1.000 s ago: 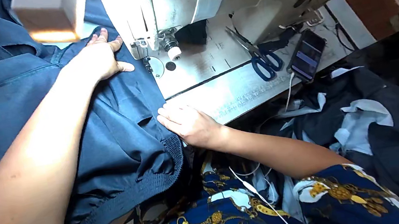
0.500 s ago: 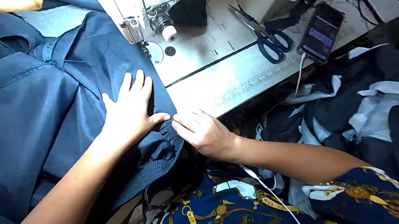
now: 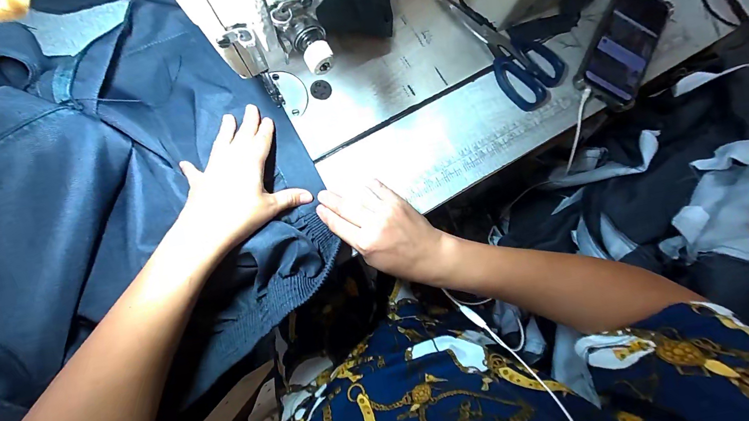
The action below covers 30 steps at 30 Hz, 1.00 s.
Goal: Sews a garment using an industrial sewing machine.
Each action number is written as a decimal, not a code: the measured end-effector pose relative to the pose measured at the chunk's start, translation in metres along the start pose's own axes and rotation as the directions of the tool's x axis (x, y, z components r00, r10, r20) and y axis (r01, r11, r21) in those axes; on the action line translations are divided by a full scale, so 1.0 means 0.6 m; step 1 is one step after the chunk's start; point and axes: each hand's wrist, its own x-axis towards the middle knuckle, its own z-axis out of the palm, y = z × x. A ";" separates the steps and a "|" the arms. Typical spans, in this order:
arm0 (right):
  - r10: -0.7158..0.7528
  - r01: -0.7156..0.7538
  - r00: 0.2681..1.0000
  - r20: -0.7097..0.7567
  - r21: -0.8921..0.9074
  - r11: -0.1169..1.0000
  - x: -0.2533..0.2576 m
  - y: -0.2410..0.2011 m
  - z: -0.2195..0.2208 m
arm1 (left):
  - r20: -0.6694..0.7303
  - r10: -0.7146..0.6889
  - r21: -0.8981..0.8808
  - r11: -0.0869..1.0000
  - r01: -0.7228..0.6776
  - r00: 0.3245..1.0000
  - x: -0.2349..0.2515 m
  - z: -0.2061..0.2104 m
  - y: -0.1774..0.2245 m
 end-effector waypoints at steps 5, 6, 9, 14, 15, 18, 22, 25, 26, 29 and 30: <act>0.004 -0.004 1.000 -0.010 -0.021 1.000 0.024 0.013 0.007 | -0.002 0.028 -0.006 1.000 -0.028 1.000 0.025 -0.015 -0.020; 0.004 -0.004 1.000 -0.016 -0.022 1.000 0.029 0.016 0.010 | -0.006 0.033 -0.008 0.999 -0.033 0.999 0.029 -0.018 -0.024; 0.006 -0.006 0.998 -0.056 -0.002 1.000 0.041 0.027 0.023 | -0.013 0.047 -0.009 0.999 -0.047 0.999 0.042 -0.025 -0.036; 0.037 -0.033 0.996 -0.081 0.056 0.998 0.055 0.037 0.029 | -0.058 0.084 -0.021 0.996 -0.085 0.995 0.061 -0.031 -0.052; 0.043 -0.039 0.996 -0.078 0.061 0.997 0.058 0.039 0.030 | -0.068 0.099 -0.023 0.995 -0.101 0.993 0.064 -0.032 -0.054; 0.053 -0.049 0.998 -0.046 0.070 0.996 0.066 0.044 0.033 | -0.096 0.166 -0.016 0.986 -0.168 0.982 0.075 -0.039 -0.060; 0.074 -0.075 0.997 0.019 0.097 0.992 0.068 0.049 0.027 | -0.140 0.263 -0.034 0.962 -0.270 0.955 0.091 -0.045 -0.071; 0.167 -0.179 0.982 0.089 0.149 0.973 0.052 0.054 -0.015 | -0.165 0.295 -0.011 0.954 -0.300 0.941 0.103 -0.048 -0.086; 0.222 -0.232 0.971 0.089 0.134 0.963 0.043 0.060 -0.034 | -0.169 0.305 -0.009 0.950 -0.311 0.937 0.107 -0.049 -0.090; 0.455 -0.452 0.889 0.059 -0.058 0.890 0.015 0.110 -0.099 | -0.147 0.271 -0.021 0.961 -0.277 0.951 0.113 -0.056 -0.093; 0.533 -0.528 0.846 0.009 -0.120 0.840 0.006 0.135 -0.120 | -0.141 0.253 -0.024 0.966 -0.259 0.957 0.115 -0.058 -0.094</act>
